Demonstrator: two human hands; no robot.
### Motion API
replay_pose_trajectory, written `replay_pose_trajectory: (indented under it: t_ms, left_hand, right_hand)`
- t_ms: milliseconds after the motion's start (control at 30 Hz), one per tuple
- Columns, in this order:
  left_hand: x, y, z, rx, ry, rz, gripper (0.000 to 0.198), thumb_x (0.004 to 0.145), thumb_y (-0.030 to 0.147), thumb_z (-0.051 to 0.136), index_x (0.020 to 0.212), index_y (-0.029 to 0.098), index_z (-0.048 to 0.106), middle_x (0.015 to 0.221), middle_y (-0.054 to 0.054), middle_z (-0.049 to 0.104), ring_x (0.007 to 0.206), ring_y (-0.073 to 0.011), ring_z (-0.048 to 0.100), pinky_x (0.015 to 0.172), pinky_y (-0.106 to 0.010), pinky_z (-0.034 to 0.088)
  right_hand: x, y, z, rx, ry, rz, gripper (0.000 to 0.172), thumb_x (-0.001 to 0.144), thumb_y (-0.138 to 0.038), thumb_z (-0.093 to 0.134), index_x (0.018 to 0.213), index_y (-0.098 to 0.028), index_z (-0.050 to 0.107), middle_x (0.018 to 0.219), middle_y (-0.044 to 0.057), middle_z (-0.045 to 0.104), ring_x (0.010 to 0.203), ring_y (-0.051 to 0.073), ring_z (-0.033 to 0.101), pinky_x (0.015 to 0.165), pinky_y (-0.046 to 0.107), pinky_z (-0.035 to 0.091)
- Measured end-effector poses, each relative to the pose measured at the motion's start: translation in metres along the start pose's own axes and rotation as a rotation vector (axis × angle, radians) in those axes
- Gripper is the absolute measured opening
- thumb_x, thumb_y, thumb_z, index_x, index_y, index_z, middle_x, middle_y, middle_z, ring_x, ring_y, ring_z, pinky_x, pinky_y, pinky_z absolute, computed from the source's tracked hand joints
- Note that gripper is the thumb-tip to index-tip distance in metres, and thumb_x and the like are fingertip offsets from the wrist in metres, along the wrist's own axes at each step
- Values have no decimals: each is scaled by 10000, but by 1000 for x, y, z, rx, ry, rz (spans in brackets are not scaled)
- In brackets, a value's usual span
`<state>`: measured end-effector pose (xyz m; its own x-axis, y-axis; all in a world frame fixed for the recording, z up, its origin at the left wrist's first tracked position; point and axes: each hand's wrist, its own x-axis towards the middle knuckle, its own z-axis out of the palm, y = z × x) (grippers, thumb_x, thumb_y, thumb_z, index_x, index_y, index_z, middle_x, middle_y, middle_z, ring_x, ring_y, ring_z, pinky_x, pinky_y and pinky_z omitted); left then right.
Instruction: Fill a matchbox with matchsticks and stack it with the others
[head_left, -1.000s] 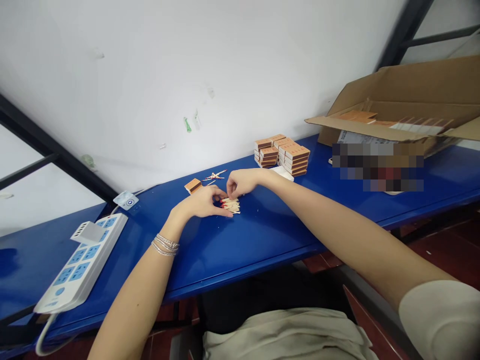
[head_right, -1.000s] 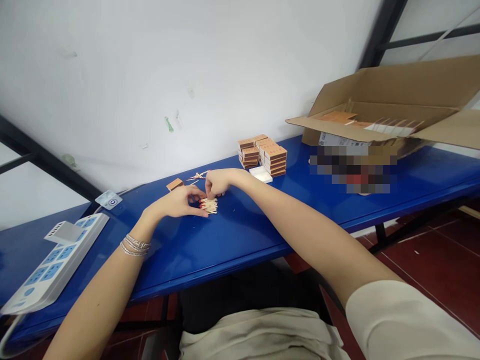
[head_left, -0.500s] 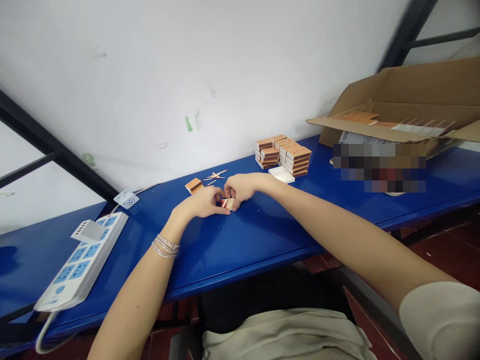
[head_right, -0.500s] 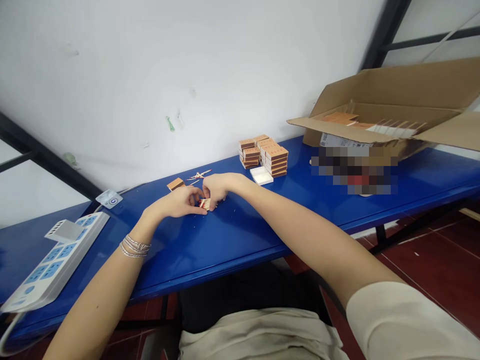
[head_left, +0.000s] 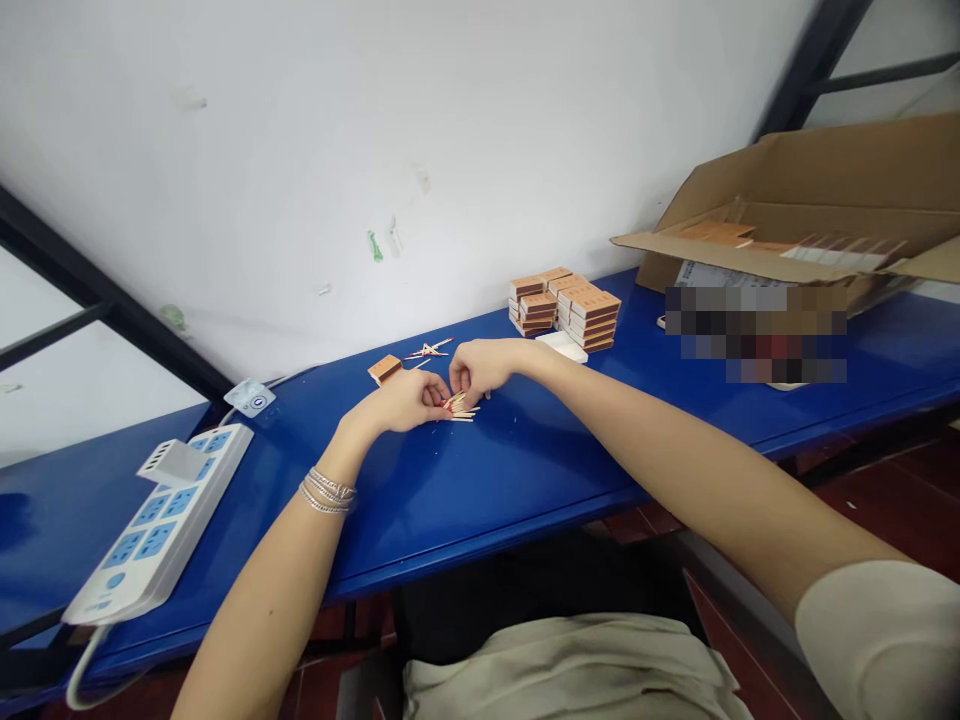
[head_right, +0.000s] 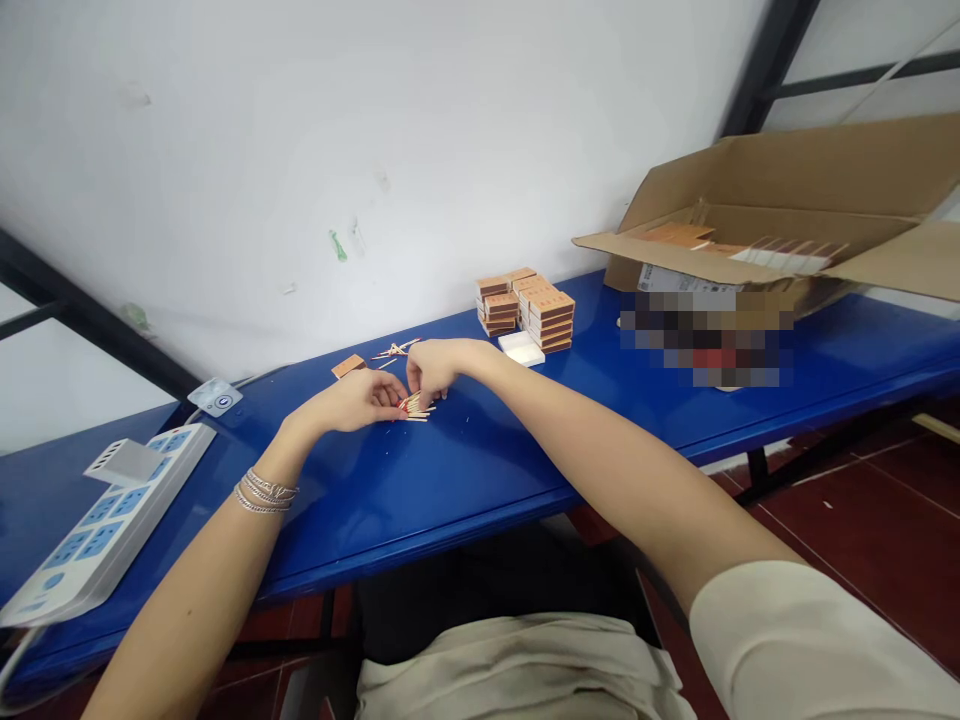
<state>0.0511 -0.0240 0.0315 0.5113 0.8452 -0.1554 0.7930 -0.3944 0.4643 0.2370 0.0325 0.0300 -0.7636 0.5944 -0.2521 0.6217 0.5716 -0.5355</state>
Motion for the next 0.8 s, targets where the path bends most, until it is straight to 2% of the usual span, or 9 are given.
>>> replay_pose_trajectory:
  t_ms: [267, 500, 800]
  left_hand:
    - [-1, 5, -2, -68, 17, -10, 236, 706, 259, 718, 902, 143, 659, 746, -37, 692, 694, -152, 637, 655, -276, 505]
    - [-4, 4, -5, -33, -29, -27, 221, 713, 229, 690, 916, 151, 652, 781, -38, 700, 693, -149, 644, 636, -263, 500]
    - [-2, -10, -6, -147, 5, 42, 276, 706, 212, 647, 967, 164, 569, 783, -35, 696, 709, -161, 656, 636, -280, 516]
  right_hand:
    - [1, 5, -1, 38, 12, 7, 475, 544, -478, 818, 852, -143, 680, 719, 31, 706, 633, 157, 653, 576, 237, 474]
    - [1, 5, 0, 17, -1, 11, 504, 518, -493, 826, 866, -153, 695, 756, 33, 723, 666, 165, 660, 609, 253, 479]
    - [6, 3, 5, 15, 18, -15, 490, 502, -463, 845, 843, -149, 688, 769, 31, 725, 667, 159, 660, 590, 240, 473]
